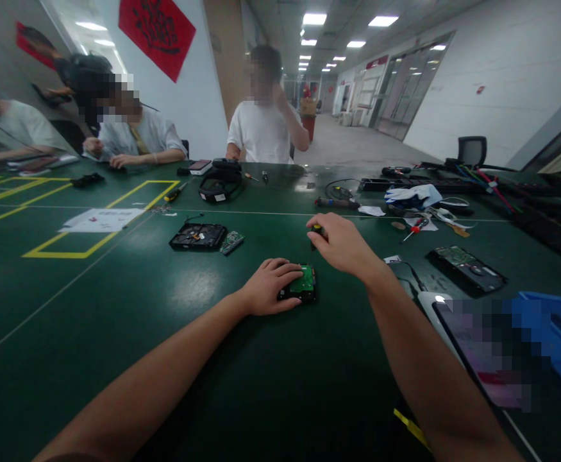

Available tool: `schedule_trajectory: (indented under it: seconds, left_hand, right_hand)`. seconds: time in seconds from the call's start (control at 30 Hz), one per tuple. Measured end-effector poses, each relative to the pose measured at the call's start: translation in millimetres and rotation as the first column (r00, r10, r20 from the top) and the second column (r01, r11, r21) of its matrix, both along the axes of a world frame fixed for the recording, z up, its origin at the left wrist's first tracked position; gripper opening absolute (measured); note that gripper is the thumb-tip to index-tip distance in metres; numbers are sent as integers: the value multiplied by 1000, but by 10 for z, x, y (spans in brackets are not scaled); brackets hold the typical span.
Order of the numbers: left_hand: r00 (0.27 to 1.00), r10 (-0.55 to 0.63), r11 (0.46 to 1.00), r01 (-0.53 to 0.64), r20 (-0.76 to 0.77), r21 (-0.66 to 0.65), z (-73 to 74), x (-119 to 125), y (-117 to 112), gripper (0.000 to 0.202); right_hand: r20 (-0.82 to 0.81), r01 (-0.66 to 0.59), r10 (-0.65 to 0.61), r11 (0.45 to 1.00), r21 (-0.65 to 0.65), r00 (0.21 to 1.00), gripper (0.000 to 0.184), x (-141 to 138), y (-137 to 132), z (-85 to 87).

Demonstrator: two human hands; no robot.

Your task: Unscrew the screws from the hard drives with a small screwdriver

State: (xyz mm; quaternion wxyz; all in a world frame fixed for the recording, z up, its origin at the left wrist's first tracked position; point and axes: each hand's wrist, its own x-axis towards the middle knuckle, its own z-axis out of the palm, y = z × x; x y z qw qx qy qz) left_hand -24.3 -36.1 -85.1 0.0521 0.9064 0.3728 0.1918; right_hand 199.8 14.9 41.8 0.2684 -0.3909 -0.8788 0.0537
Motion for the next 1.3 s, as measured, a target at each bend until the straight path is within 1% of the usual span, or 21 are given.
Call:
schedule_trajectory:
  seconds: [0.07,0.17,0.27,0.37,0.4,0.5,0.63,0.77,0.87,1.0,1.1,1.2,1.3]
  left_hand:
    - [1000,-2,1000,2,0,1,-9,-4,6,69]
    - [1000,-5,1000,5,2,2,-9,-7,7,69]
    - [1000,-7,1000,7,4,1,2,-5,0,68]
    - [1000,-3,1000,3,-1,-1,10,-3,-5,69]
    - [1000,-1,1000,1,-2,0,10,-3,-4,69]
    - [1000,-3,1000,3,-4,-3,-1,-6,5,69]
    - [1000,-2,1000,2,-1,-2,-15,-9,14,69]
    - [1000,0,1000,0,-5,0,-6,-3,7,69]
    - [1000,4,1000,-4,-2,4,2,2,-2,68]
    - [1000,3,1000,-3,-5,11,-6,4,-1,68]
    - [1000,-1,1000,1,-5,9,-24,2,9,69]
    - [1000,-1,1000,1,0,12,-40,0,18,69]
    - [1000,-1,1000,1,5,6,-50,-2,23,70]
  right_hand:
    - [5,22,-22,1000,10,1000,15,-5,-4,0]
    - [12,100,-100,995,19,995,13,-3,8,-16]
    - [23,160,-160,987,12,987,16,13,29,-34]
    - [14,112,-112,994,4,994,8,29,42,-40]
    - [0,81,-81,997,1,997,9,32,43,-39]
    - [-39,21,-21,1000,-9,999,20,26,34,-29]
    - [-8,0,0,1000,-16,1000,14,13,13,-3]
    - [4,-38,38,999,-24,999,19,23,21,0]
    - [-6,3,-3,1000,-26,1000,23,27,39,-22]
    - [-8,107,-107,994,-10,994,15,16,56,-55]
    - [3,147,-147,989,7,989,15,15,55,-56]
    - [1,131,-131,991,16,991,16,23,45,-38]
    - [-16,46,-46,999,-15,999,21,28,34,-23]
